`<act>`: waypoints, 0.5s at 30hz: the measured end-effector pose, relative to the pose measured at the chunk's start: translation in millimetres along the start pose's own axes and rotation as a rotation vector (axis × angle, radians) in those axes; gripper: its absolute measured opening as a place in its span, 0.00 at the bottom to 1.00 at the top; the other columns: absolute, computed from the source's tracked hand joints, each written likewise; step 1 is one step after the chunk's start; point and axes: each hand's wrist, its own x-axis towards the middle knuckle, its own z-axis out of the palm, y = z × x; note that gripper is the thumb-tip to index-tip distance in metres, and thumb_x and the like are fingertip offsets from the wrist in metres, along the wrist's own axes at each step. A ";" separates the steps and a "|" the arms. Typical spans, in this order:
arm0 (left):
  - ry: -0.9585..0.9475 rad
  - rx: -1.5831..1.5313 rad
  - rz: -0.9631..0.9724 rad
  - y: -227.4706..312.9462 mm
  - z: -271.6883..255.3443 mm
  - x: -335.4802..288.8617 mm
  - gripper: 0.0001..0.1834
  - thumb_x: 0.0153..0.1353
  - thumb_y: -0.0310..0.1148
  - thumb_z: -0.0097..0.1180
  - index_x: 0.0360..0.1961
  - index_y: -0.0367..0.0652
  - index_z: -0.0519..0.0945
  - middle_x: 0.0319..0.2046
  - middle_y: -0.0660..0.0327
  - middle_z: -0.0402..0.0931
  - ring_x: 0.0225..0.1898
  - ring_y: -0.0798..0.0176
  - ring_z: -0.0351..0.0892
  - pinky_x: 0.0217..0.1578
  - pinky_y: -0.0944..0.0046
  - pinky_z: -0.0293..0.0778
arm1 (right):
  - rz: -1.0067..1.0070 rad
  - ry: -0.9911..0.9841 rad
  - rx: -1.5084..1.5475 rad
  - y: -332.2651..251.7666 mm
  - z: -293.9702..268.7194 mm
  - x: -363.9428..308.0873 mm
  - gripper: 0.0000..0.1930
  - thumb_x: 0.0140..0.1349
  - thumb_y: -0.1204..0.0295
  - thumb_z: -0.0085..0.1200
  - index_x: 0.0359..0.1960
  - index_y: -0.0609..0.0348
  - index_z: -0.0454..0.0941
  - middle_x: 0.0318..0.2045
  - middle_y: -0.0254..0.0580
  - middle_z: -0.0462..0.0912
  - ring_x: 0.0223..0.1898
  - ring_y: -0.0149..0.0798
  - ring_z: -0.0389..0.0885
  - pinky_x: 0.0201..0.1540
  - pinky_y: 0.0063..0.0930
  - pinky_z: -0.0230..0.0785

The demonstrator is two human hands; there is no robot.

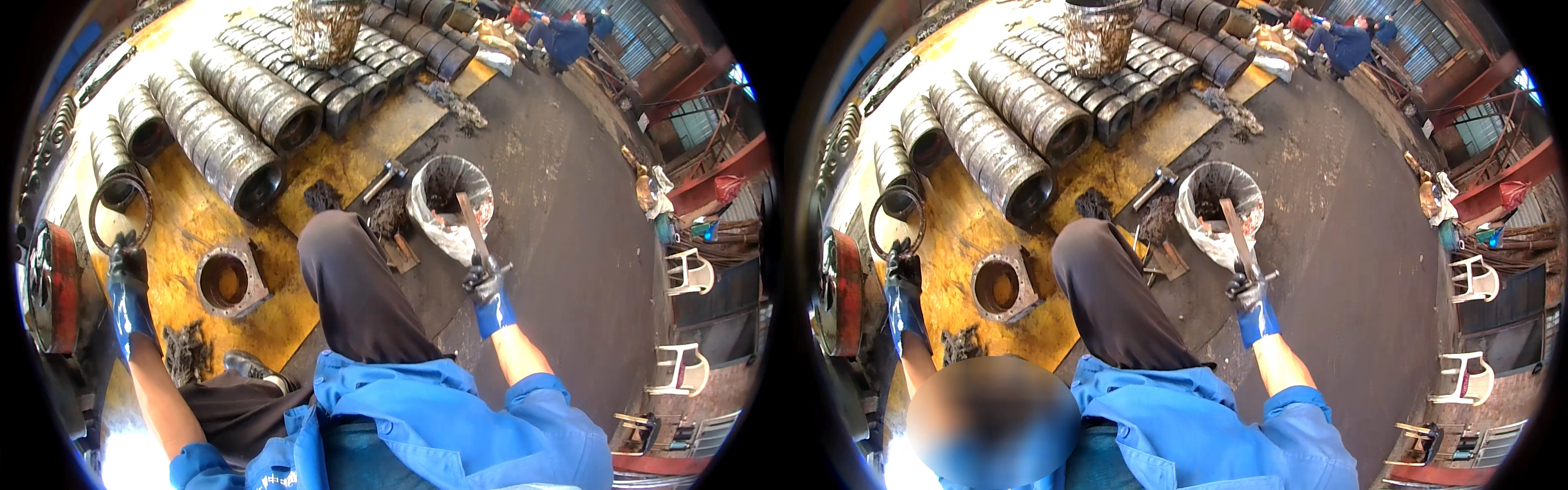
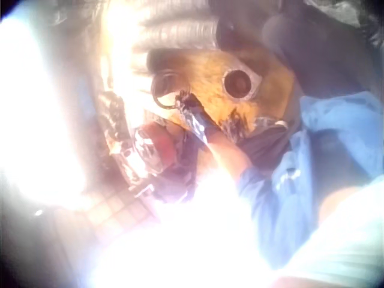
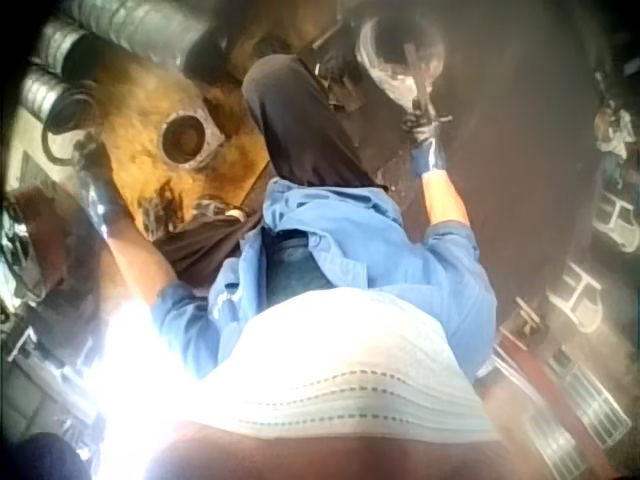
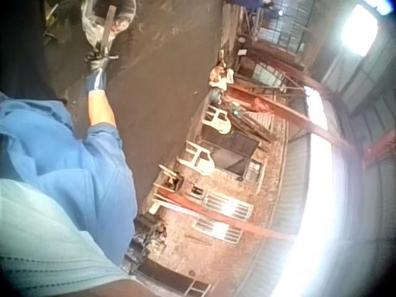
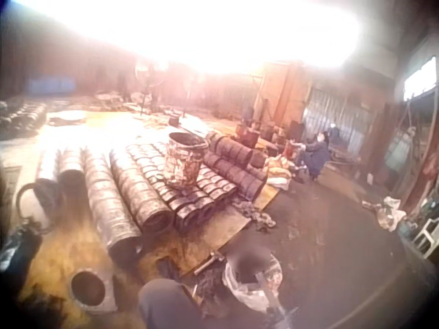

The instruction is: The person uses a hammer and a metal tool to pry a ring from a circular component. They clean the ring and the component with a cloth and the tool.

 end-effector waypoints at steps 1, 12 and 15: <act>0.034 0.013 0.004 4.8 -5.0 2.5 0.19 0.68 0.36 0.45 0.58 0.43 0.70 0.49 0.59 0.77 0.30 0.75 0.74 0.29 0.78 0.72 | -0.057 -0.082 -0.080 -3.4 44.2 9.2 0.22 0.64 0.49 0.43 0.47 0.53 0.75 0.18 0.28 0.72 0.17 0.33 0.67 0.19 0.30 0.59; -0.270 -0.141 0.122 11.1 16.5 -21.5 0.19 0.66 0.33 0.51 0.55 0.35 0.70 0.50 0.50 0.75 0.43 0.62 0.77 0.40 0.68 0.77 | 0.277 -0.538 -0.146 151.7 490.3 -26.8 0.18 0.68 0.61 0.43 0.46 0.66 0.69 0.27 0.40 0.81 0.17 0.26 0.74 0.14 0.21 0.69; -0.315 -0.065 0.174 11.2 29.9 -31.6 0.18 0.66 0.32 0.51 0.54 0.35 0.72 0.50 0.50 0.75 0.45 0.62 0.77 0.41 0.68 0.77 | 0.367 -0.595 -0.205 222.3 495.8 -24.9 0.19 0.69 0.60 0.41 0.46 0.67 0.68 0.29 0.42 0.82 0.16 0.27 0.74 0.14 0.21 0.68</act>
